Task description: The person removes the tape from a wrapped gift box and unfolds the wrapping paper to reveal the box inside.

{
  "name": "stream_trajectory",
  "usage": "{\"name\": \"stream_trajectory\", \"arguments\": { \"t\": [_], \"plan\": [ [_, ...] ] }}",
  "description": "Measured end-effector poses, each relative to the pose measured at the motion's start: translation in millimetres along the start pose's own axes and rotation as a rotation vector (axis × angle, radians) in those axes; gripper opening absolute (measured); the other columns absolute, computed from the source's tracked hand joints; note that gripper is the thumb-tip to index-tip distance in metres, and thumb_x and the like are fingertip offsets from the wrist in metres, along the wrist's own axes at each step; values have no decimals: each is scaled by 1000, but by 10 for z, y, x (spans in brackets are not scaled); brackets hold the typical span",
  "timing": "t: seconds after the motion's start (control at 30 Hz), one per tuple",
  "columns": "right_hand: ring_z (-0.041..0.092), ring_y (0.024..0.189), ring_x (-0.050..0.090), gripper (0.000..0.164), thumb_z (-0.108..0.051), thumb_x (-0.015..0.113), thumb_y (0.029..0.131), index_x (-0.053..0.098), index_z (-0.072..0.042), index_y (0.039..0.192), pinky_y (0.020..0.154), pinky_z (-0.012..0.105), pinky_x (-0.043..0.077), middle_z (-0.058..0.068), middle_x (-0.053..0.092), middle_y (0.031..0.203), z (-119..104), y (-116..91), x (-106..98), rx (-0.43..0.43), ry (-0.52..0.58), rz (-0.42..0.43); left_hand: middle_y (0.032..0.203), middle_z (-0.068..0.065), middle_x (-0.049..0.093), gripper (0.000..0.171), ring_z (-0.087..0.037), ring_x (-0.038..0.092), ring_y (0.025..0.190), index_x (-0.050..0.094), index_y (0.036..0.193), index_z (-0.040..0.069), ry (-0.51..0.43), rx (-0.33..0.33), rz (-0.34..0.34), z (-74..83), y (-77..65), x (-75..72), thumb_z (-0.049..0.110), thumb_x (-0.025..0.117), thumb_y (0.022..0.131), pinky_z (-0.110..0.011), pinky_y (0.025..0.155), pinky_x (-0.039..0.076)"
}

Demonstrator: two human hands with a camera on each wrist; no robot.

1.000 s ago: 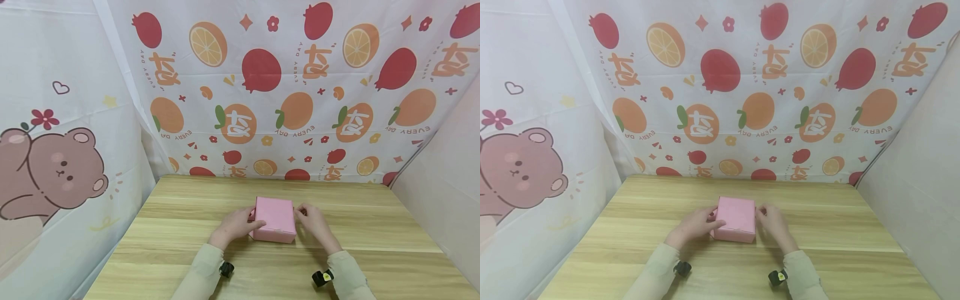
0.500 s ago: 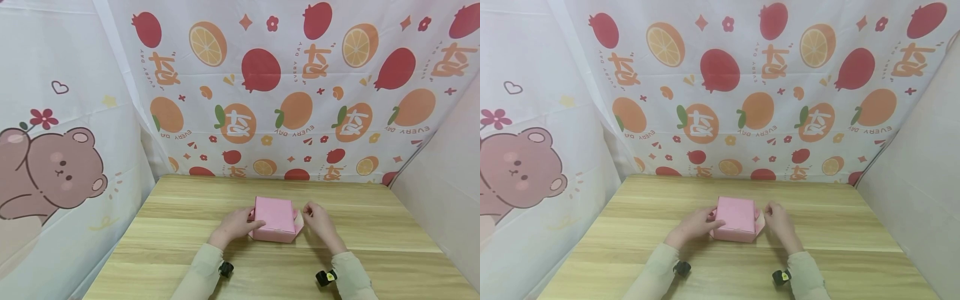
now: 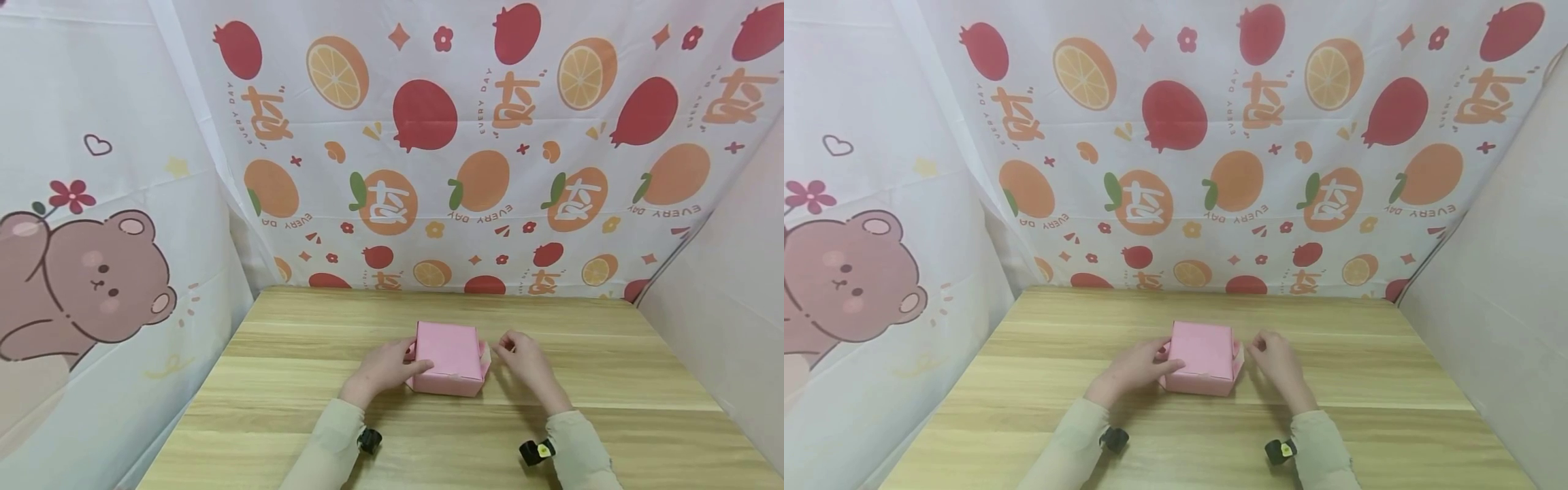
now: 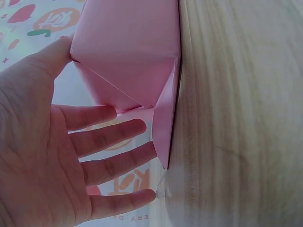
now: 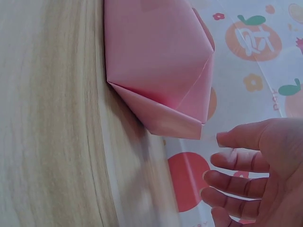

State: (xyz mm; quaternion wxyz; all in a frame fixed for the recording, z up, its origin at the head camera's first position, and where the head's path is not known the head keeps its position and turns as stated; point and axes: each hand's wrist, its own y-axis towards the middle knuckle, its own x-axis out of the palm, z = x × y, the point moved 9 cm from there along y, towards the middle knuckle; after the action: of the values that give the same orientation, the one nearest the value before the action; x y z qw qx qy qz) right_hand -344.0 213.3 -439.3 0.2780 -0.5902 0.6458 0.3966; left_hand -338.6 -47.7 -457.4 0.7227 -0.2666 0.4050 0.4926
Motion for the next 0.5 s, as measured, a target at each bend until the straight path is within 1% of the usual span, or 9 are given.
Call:
{"name": "stream_trajectory", "arguments": {
  "t": [0.13, 0.3, 0.4, 0.5],
  "plan": [
    [16, 74, 56, 20, -28, 64, 92, 65, -10, 83, 62, 28, 44, 4, 65, 81, 11, 2, -2, 20, 14, -16, 141, -8, 57, 83, -26, 56, 129, 44, 147, 13, 20, 6, 18, 21, -5, -22, 68, 56, 86, -48, 102, 48],
    [16, 75, 57, 20, -25, 60, 95, 68, -8, 88, 63, 28, 45, 5, 66, 85, 16, 10, -37, 38, 53, -22, 146, -10, 51, 85, -30, 51, 133, 39, 150, 14, 39, 21, 47, 40, -9, -51, 68, 56, 86, -51, 104, 46],
    [18, 80, 59, 17, -23, 61, 95, 67, -8, 91, 68, 31, 49, 6, 66, 88, -54, -1, -81, -10, 58, -10, 148, -9, 49, 87, -29, 49, 134, 36, 151, 17, 42, 30, 55, 30, -9, -62, 70, 55, 85, -50, 106, 45],
    [23, 92, 62, 19, -24, 66, 93, 68, -7, 101, 78, 39, 54, 8, 67, 99, -198, -46, -120, -123, 46, 7, 148, -8, 49, 89, -29, 48, 135, 37, 151, 18, 30, 43, 54, 17, -15, -80, 73, 55, 83, -50, 106, 45]
  ]
}}
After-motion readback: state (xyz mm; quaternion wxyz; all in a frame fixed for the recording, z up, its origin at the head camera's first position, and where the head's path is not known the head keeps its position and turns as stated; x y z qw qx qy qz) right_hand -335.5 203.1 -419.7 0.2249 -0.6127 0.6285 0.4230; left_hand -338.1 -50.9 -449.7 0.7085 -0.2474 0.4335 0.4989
